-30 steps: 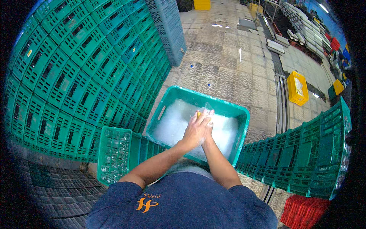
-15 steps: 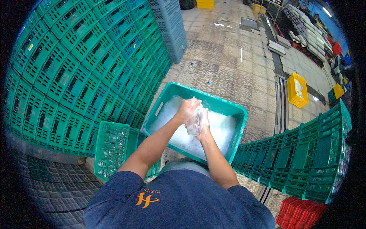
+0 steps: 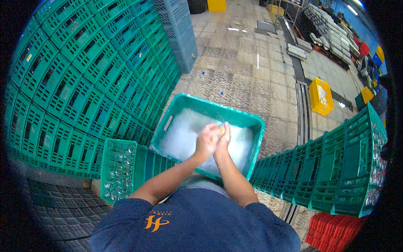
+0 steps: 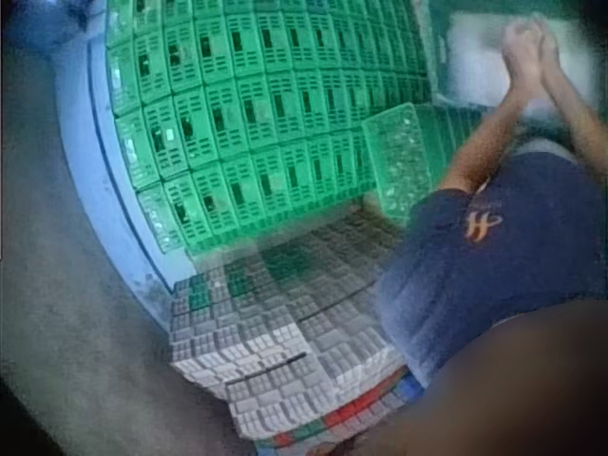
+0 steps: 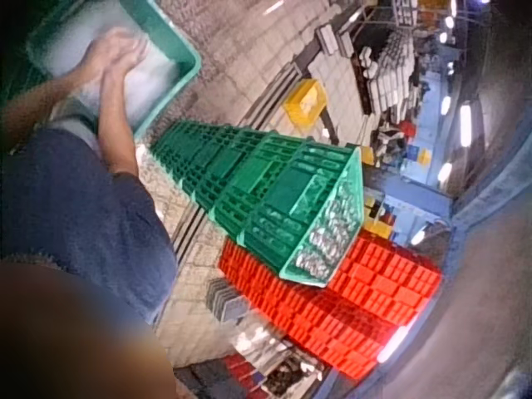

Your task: The person washes small glass tumblers one by one using a yellow sponge in a green tub filled with soapy water. They rinse each glass and place it into a green crate, repeating the process throughout the clip.

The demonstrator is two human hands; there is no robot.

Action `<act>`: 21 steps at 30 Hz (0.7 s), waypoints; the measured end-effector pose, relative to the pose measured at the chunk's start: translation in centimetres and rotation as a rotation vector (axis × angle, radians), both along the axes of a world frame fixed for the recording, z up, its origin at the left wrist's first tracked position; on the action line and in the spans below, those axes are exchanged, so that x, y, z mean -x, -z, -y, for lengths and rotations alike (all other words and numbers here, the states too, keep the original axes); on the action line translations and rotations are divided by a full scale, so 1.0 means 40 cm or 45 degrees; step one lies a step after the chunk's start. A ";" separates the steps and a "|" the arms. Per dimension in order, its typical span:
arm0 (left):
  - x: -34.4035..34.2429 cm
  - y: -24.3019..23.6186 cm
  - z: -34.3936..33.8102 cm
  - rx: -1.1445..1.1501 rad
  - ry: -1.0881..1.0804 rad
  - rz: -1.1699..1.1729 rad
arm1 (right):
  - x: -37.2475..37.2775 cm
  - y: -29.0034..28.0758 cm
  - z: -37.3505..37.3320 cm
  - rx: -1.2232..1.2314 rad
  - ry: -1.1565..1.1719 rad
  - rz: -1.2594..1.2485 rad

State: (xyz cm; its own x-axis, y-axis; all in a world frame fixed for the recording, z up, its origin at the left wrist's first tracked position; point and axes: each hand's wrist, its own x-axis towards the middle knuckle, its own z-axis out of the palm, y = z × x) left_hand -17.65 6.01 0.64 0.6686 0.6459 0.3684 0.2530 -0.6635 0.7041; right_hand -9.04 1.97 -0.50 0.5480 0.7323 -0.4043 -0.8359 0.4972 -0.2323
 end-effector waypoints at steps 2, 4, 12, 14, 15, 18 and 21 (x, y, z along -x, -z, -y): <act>-0.005 -0.011 -0.014 -0.292 0.109 0.266 | 0.004 0.002 -0.001 -0.114 -0.236 -0.214; -0.013 -0.010 -0.010 0.113 0.014 0.383 | 0.005 0.023 -0.007 -0.234 -0.164 -0.210; 0.050 0.068 0.062 0.470 -0.269 0.168 | 0.030 0.220 -0.013 0.201 -0.066 0.158; 0.103 0.064 0.051 0.564 -0.260 0.545 | 0.075 0.205 0.008 0.028 -0.172 0.195; 0.145 0.057 0.027 0.932 -0.301 0.495 | 0.102 0.182 0.016 0.053 -0.283 0.350; 0.283 0.020 -0.015 1.539 -0.381 0.728 | 0.203 0.072 0.028 -0.031 -0.289 0.792; 0.489 -0.032 -0.005 1.745 -0.260 1.033 | 0.304 -0.029 0.041 0.037 -0.538 0.928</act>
